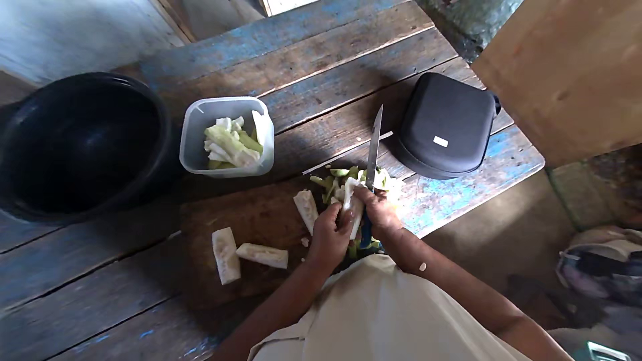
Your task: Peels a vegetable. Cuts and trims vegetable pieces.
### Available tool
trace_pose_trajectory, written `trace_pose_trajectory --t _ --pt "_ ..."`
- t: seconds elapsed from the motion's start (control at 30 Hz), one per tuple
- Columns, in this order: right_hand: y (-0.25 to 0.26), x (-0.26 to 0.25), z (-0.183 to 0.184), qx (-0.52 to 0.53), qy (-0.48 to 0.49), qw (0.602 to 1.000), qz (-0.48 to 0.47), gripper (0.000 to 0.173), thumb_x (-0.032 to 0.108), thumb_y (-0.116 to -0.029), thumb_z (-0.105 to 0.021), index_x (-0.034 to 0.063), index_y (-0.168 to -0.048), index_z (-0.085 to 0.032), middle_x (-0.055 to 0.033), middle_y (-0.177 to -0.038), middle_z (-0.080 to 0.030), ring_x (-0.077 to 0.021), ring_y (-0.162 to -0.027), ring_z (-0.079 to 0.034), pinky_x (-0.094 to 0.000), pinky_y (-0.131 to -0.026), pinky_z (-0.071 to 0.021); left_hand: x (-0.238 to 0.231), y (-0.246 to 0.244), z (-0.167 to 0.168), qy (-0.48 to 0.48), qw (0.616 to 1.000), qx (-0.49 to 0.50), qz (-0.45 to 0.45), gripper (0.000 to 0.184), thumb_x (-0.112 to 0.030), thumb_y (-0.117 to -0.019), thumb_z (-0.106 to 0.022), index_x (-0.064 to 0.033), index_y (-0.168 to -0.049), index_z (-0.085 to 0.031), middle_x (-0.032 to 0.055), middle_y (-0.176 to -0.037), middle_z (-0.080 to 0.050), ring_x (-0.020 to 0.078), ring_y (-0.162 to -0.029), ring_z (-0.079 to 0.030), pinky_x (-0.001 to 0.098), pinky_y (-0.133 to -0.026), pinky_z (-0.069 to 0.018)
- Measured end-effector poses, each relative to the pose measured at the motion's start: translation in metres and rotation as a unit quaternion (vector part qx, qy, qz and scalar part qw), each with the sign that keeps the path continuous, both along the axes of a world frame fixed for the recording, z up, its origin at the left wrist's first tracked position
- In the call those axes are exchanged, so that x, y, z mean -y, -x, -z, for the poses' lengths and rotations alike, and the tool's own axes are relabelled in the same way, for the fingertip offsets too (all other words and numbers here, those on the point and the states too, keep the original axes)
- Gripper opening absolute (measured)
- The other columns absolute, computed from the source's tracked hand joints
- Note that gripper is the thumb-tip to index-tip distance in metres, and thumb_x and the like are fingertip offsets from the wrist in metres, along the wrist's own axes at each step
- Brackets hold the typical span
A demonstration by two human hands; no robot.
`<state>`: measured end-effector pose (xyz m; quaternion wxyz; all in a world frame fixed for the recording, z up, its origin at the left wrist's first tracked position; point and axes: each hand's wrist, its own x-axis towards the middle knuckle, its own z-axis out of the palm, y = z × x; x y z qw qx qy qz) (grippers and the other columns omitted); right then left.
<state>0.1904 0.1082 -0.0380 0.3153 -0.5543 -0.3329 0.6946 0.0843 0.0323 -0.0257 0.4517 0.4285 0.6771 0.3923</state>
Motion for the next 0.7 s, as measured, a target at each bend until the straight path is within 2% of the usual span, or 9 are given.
trace_pose_trajectory --t 0.2,0.3,0.37,0.4,0.43,0.5,0.53,0.6,0.7 --pt "-0.002 0.002 -0.003 0.019 0.027 0.999 -0.041 0.032 0.03 -0.1084 -0.05 0.0036 -0.097 -0.063 -0.0049 -0.065 -0.058 -0.0101 -0.047 -0.052 -0.0239 -0.045 -0.0456 0.014 0.01 -0.001 -0.007 0.999 0.034 0.019 0.021 -0.011 -0.103 -0.057 0.0054 -0.114 -0.061 0.0084 -0.092 -0.068 0.0067 -0.073 -0.068 0.0229 -0.067 -0.0597" --pt "-0.01 -0.001 -0.005 -0.002 0.052 0.997 -0.056 0.038 0.039 -0.1094 -0.044 0.0066 -0.096 -0.059 -0.0025 -0.062 -0.054 -0.0092 -0.044 -0.049 -0.0234 -0.043 -0.045 0.017 0.019 -0.003 0.017 0.997 0.07 0.04 0.025 -0.012 -0.1035 -0.056 0.0045 -0.122 -0.059 0.0085 -0.097 -0.068 0.0077 -0.075 -0.068 0.0244 -0.069 -0.0599" --pt "-0.016 -0.001 -0.004 -0.059 0.026 0.996 -0.063 0.025 0.028 -0.1082 -0.05 0.0062 -0.105 -0.063 -0.003 -0.064 -0.057 -0.0078 -0.044 -0.05 -0.0215 -0.041 -0.0447 0.017 0.021 -0.005 0.046 0.989 0.137 0.015 0.022 -0.011 -0.1048 -0.053 0.004 -0.119 -0.06 0.0074 -0.091 -0.068 0.0093 -0.067 -0.067 0.0256 -0.061 -0.0597" --pt "-0.019 0.0 -0.004 -0.088 0.004 0.993 -0.079 0.02 0.019 -0.1057 -0.053 0.0058 -0.116 -0.064 -0.0029 -0.066 -0.058 -0.0064 -0.044 -0.05 -0.0201 -0.041 -0.0455 0.016 0.02 -0.005 0.052 0.986 0.156 -0.008 0.021 -0.012 -0.1056 -0.052 0.0039 -0.117 -0.06 0.007 -0.087 -0.067 0.0097 -0.062 -0.066 0.0255 -0.057 -0.0587" --pt "-0.021 0.001 -0.003 -0.101 -0.019 0.989 -0.106 0.029 0.01 -0.1008 -0.057 0.0061 -0.128 -0.062 -0.0031 -0.069 -0.06 -0.0057 -0.045 -0.05 -0.0195 -0.042 -0.0459 0.015 0.02 -0.006 0.051 0.986 0.158 -0.022 0.021 -0.012 -0.1063 -0.05 0.0038 -0.115 -0.06 0.0063 -0.084 -0.066 0.0096 -0.059 -0.064 0.0249 -0.054 -0.0573" --pt "-0.019 0.006 -0.006 -0.066 -0.055 0.984 -0.156 0.051 0.0 -0.0891 -0.069 0.0085 -0.138 -0.056 -0.0042 -0.075 -0.062 -0.0067 -0.049 -0.051 -0.0212 -0.045 -0.0461 0.013 0.02 -0.005 0.038 0.991 0.126 -0.017 0.02 -0.014 -0.1062 -0.052 0.0032 -0.111 -0.061 0.0052 -0.08 -0.065 0.0084 -0.057 -0.062 0.0235 -0.053 -0.0554" --pt "-0.017 0.009 -0.007 -0.049 -0.07 0.984 -0.156 0.052 -0.002 -0.0857 -0.072 0.0075 -0.135 -0.057 -0.0046 -0.076 -0.062 -0.0073 -0.05 -0.051 -0.0219 -0.046 -0.0463 0.012 0.02 -0.006 0.03 0.995 0.099 -0.001 0.02 -0.013 -0.1056 -0.052 0.0035 -0.11 -0.062 0.0052 -0.08 -0.065 0.0078 -0.058 -0.062 0.0234 -0.055 -0.0553" --pt "-0.014 0.014 -0.007 -0.045 -0.082 0.989 -0.111 0.031 -0.003 -0.0841 -0.072 0.0031 -0.113 -0.062 -0.0041 -0.069 -0.062 -0.008 -0.048 -0.052 -0.0228 -0.045 -0.0461 0.013 0.019 -0.006 0.014 0.997 0.071 0.028 0.02 -0.015 -0.1044 -0.054 0.0019 -0.108 -0.063 0.004 -0.081 -0.066 0.0066 -0.061 -0.063 0.023 -0.057 -0.0558" --pt "-0.013 0.015 -0.004 -0.062 -0.066 0.994 -0.065 0.005 0.001 -0.0918 -0.067 0.0027 -0.095 -0.064 -0.0034 -0.062 -0.061 -0.0068 -0.044 -0.052 -0.0215 -0.043 -0.0452 0.014 0.016 -0.006 -0.001 0.997 0.074 0.032 0.018 -0.015 -0.1043 -0.055 0.0015 -0.106 -0.064 0.0027 -0.079 -0.065 0.0054 -0.059 -0.062 0.0216 -0.055 -0.0551"
